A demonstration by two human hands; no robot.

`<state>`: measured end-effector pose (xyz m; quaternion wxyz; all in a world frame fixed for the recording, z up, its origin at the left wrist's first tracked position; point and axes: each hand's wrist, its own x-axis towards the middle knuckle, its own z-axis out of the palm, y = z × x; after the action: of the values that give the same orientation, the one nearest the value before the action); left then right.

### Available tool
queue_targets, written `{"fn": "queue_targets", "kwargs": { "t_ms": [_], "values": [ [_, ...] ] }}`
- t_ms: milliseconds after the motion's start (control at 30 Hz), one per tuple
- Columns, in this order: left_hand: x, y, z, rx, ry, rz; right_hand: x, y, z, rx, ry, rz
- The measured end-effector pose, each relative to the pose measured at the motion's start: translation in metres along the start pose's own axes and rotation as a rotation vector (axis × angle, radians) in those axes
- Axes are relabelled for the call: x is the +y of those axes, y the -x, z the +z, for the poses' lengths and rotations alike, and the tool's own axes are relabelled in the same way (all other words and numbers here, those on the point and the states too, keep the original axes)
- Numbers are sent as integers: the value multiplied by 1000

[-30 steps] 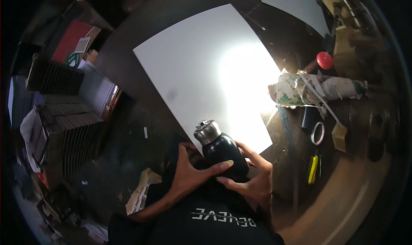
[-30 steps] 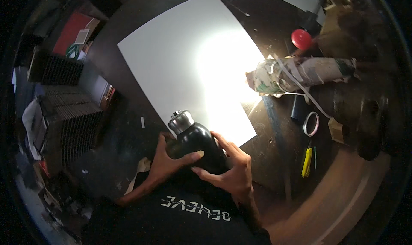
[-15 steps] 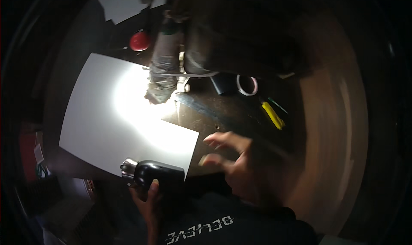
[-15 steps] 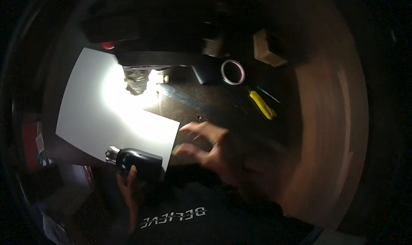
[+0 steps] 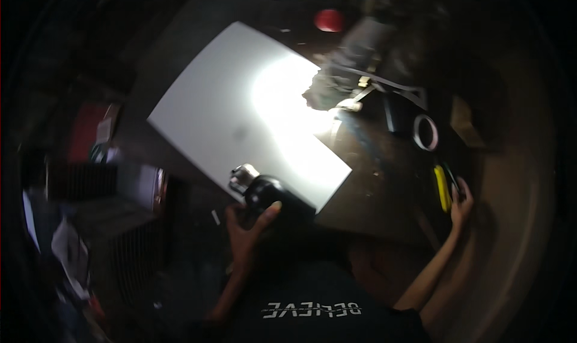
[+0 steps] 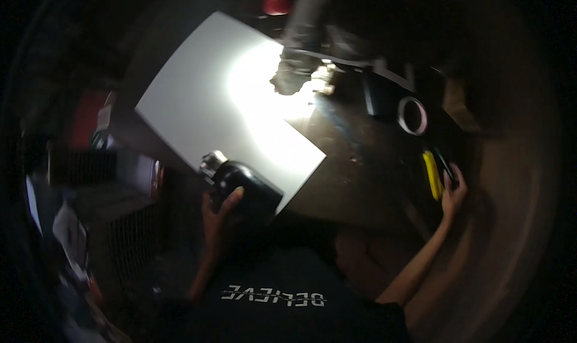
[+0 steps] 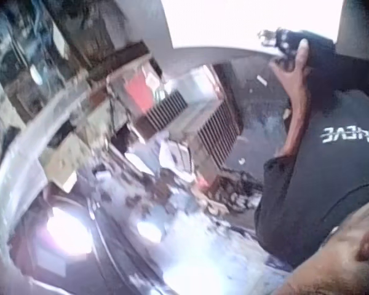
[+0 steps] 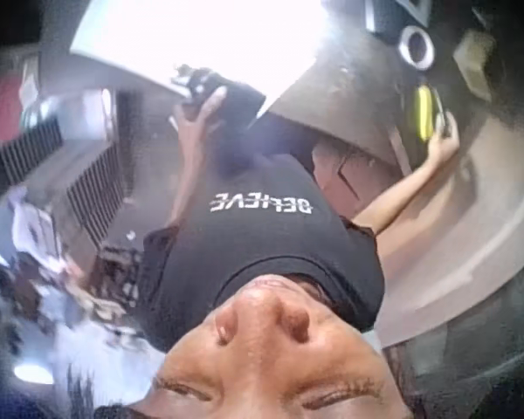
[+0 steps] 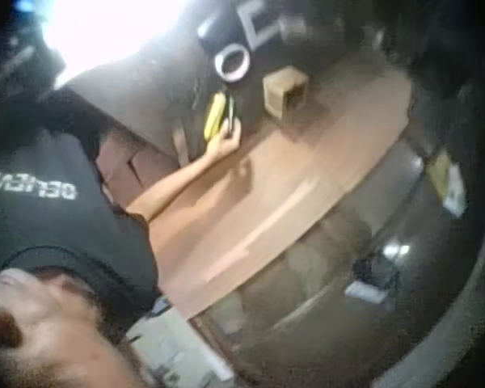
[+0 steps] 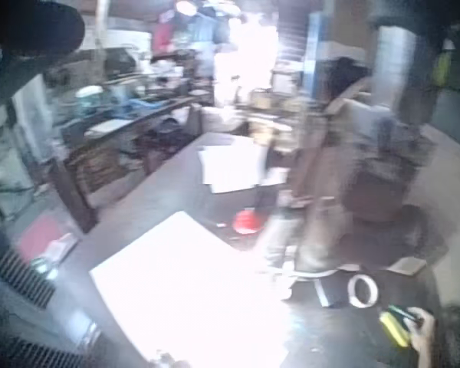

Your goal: The person measures and marks a paper frame using a ruler and a pen, trims it with a utility knife, and fits a small wallet into the opening. The person then holds a metal bottle and marks its lid with the pen.

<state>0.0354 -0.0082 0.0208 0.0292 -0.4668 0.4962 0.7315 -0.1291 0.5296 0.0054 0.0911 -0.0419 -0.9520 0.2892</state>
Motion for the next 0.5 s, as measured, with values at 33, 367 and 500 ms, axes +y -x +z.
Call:
{"fn": "queue_targets", "kwargs": {
  "t_ms": [33, 367, 500],
  "values": [
    [1, 5, 3, 41, 18, -9, 12, -5, 3, -11, 63, -32],
    [-3, 4, 7, 27, 86, 84, -40, -5, -4, 114, 143, -4],
    [-1, 5, 5, 6, 72, 75, -130, 33, 12, -102, -225, 58]
  ]
}}
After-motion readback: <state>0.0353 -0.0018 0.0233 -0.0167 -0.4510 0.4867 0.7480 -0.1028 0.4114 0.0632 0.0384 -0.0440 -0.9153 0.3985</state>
